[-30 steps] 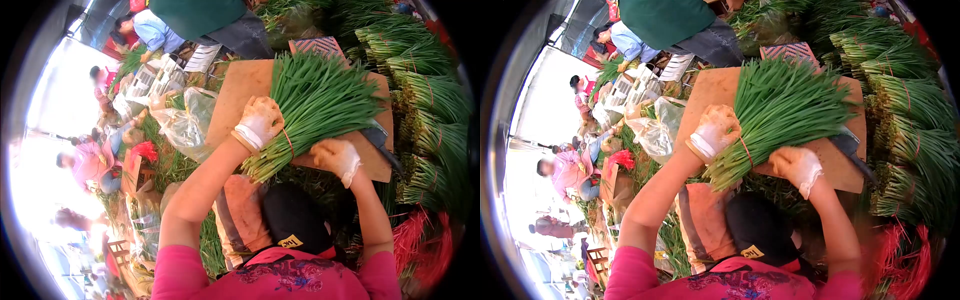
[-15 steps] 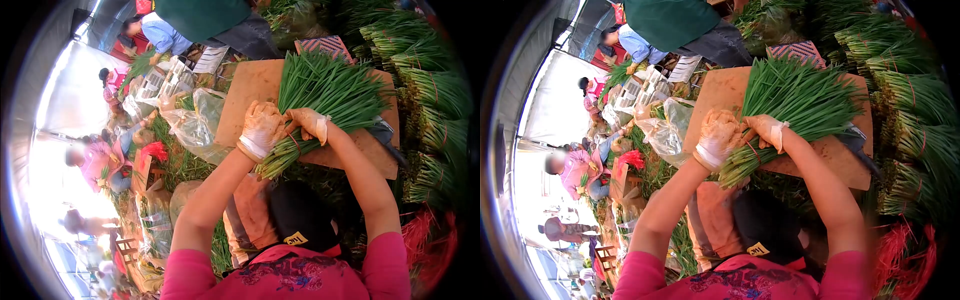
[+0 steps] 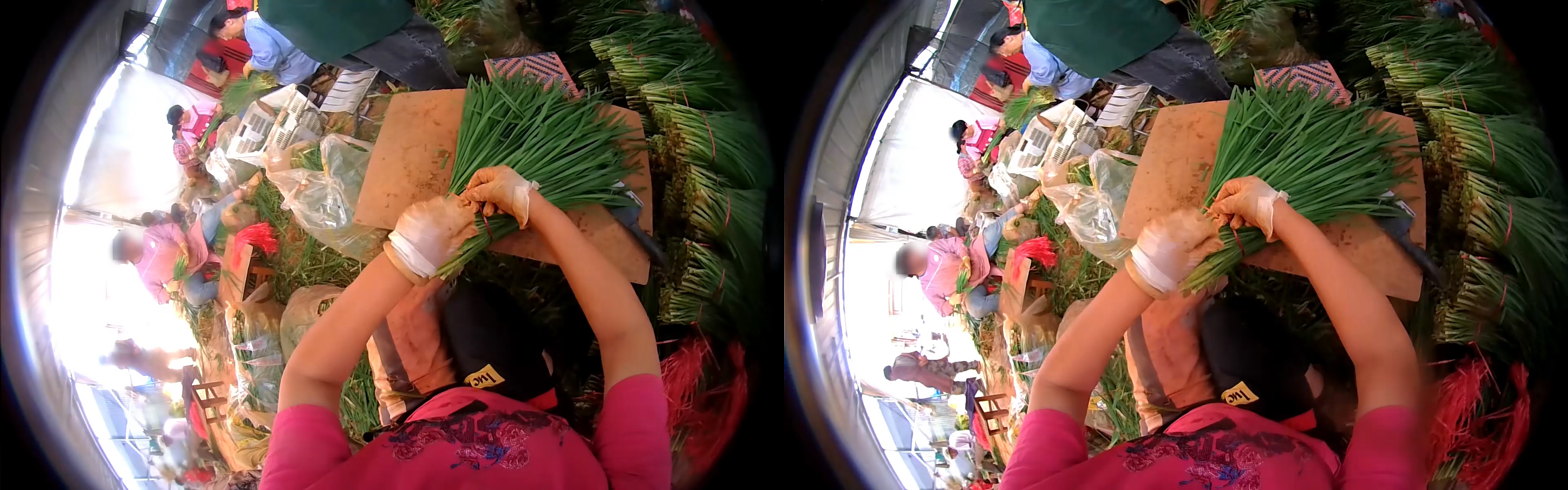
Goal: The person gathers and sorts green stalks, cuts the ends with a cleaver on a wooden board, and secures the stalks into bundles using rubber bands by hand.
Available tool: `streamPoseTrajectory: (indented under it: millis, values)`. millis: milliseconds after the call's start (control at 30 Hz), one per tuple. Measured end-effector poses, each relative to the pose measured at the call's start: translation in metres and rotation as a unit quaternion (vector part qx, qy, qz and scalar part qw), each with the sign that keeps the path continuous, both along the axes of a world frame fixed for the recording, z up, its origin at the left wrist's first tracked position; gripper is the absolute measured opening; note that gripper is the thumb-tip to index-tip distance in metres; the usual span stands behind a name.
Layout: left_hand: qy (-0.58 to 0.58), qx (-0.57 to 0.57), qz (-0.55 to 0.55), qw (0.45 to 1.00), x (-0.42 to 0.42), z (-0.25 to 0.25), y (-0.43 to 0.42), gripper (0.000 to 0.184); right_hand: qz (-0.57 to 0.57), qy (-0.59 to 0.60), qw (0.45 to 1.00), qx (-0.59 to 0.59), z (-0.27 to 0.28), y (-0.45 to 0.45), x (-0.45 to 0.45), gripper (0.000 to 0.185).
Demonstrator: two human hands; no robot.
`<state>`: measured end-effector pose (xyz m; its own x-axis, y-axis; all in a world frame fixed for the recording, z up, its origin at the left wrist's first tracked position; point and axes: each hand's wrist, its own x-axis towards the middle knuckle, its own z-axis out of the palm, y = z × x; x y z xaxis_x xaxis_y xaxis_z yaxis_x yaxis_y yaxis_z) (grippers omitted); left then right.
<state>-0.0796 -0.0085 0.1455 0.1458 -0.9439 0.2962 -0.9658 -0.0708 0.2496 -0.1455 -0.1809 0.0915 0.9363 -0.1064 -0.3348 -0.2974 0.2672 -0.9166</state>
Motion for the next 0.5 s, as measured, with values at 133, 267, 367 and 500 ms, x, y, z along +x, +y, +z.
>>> streamPoseTrajectory:
  millis: [133, 267, 367, 500]
  values:
    - [-0.052, 0.116, 0.063, 0.990, 0.011, -0.029, 0.011, 0.014, 0.013, -0.003, 1.000, -0.026, -0.006, 0.003, 0.012, 0.010]
    - [-0.138, 0.168, 0.116, 0.969, 0.010, -0.031, 0.004, 0.015, -0.002, -0.006, 1.000, -0.018, -0.008, 0.005, 0.018, 0.011]
    - [-0.141, 0.195, 0.104, 0.965, -0.001, -0.027, 0.002, 0.016, -0.011, -0.019, 0.999, 0.026, -0.024, 0.003, 0.021, 0.011]
    - [-0.099, 0.221, 0.098, 0.965, -0.007, -0.027, -0.006, 0.016, -0.016, -0.018, 1.000, -0.008, -0.024, 0.003, 0.017, 0.011]
